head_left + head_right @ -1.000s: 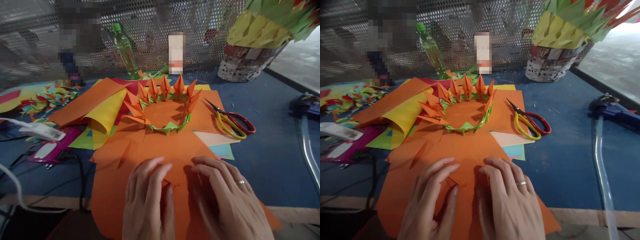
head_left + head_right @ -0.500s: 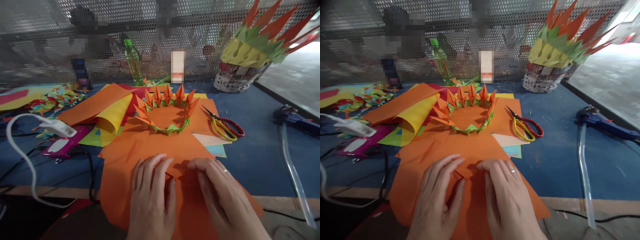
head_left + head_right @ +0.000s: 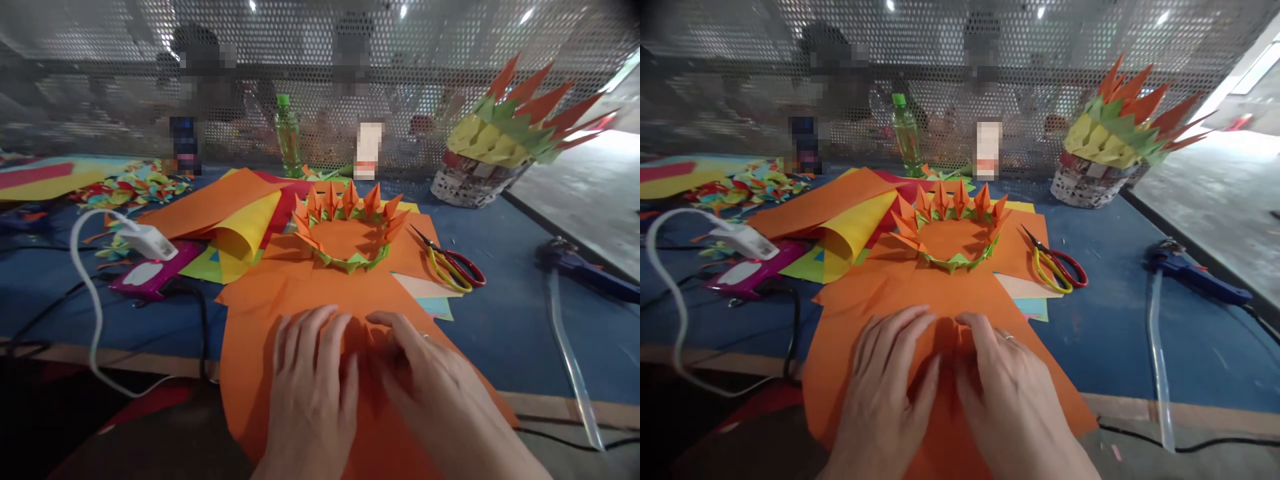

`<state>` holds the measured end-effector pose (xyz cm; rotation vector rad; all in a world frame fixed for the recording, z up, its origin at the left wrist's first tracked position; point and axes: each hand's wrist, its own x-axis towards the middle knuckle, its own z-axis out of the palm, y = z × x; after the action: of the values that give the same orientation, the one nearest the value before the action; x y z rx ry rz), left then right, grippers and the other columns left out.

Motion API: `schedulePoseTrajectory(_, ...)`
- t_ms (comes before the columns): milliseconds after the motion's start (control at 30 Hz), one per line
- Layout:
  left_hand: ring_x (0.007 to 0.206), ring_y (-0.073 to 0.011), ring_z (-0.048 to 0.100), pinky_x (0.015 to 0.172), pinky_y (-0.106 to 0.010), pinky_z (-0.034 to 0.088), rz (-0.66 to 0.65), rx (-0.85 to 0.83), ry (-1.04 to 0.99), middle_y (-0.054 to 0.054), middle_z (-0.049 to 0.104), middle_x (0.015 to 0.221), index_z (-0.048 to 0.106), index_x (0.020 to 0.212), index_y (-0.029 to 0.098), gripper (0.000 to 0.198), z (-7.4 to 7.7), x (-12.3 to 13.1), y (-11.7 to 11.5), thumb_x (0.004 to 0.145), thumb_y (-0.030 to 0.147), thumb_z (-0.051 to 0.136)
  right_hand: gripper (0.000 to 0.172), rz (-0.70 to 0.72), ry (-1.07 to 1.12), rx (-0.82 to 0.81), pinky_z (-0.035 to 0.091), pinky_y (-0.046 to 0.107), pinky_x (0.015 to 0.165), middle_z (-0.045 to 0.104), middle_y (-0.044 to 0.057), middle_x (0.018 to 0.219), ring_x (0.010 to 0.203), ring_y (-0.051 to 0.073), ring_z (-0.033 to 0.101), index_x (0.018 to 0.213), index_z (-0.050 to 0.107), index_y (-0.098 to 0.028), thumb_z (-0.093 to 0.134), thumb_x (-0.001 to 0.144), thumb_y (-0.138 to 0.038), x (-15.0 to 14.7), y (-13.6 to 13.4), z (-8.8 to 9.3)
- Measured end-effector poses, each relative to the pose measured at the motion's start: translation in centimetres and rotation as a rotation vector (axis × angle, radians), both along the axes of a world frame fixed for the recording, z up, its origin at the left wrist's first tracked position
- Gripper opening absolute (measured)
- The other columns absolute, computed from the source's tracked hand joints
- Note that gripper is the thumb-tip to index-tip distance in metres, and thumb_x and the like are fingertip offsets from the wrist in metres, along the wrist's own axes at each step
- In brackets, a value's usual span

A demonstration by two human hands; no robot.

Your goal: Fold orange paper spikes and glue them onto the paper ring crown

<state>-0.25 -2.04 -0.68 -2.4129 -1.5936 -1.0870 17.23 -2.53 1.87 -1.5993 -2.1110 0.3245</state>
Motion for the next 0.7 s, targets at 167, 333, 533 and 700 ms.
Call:
schedulePoseTrajectory(167, 0.119, -0.0228, 0.059, 0.116, -0.049, 0.035, -0.083, 0.080, -0.150, -0.012, 0.067, 0.124, 0.061, 0.123, 0.016, 0.035, 0.8, -0.5, -1.0, 0.091, 0.002, 0.059, 0.039, -0.021, 0.087, 0.010, 0.049, 0.021, 0.058, 0.069, -0.004, 0.079, 0.068, 0.013, 0.070, 0.123, 0.051, -0.028, 0.044, 0.087, -0.013, 0.1, -0.8, 0.0)
schedulePoseTrajectory(333, 0.108, -0.0198, 0.066, 0.118, -0.044, 0.035, -0.224, 0.094, -0.265, -0.004, 0.077, 0.109, 0.070, 0.106, 0.020, 0.019, -0.2, -0.5, -2.3, 0.089, 0.012, 0.069, 0.017, -0.124, 0.082, 0.129, 0.049, 0.020, 0.057, 0.069, -0.006, 0.078, 0.064, 0.010, 0.068, 0.114, 0.055, -0.027, 0.050, 0.099, -0.025, -0.1, -0.5, -0.7)
schedulePoseTrajectory(533, 0.104, -0.0173, 0.070, 0.122, -0.042, 0.026, -0.209, 0.138, -0.250, 0.002, 0.080, 0.106, 0.073, 0.103, 0.023, 0.020, -2.1, -0.1, -1.7, 0.097, 0.012, 0.058, 0.012, -0.018, -0.037, 0.234, 0.054, 0.024, 0.068, 0.071, 0.000, 0.091, 0.078, 0.014, 0.069, 0.105, 0.059, -0.025, 0.051, 0.099, -0.020, 0.7, -0.5, -1.5)
schedulePoseTrajectory(700, 0.111, -0.0164, 0.069, 0.123, -0.043, 0.024, -0.244, 0.035, -0.232, 0.005, 0.079, 0.114, 0.074, 0.108, 0.026, 0.030, -1.5, -0.8, -1.7, 0.095, 0.005, 0.058, 0.018, 0.206, -0.066, 0.114, 0.056, 0.025, 0.079, 0.069, 0.003, 0.103, 0.090, 0.014, 0.067, 0.115, 0.059, -0.024, 0.051, 0.100, -0.016, 2.0, -1.1, -0.4)
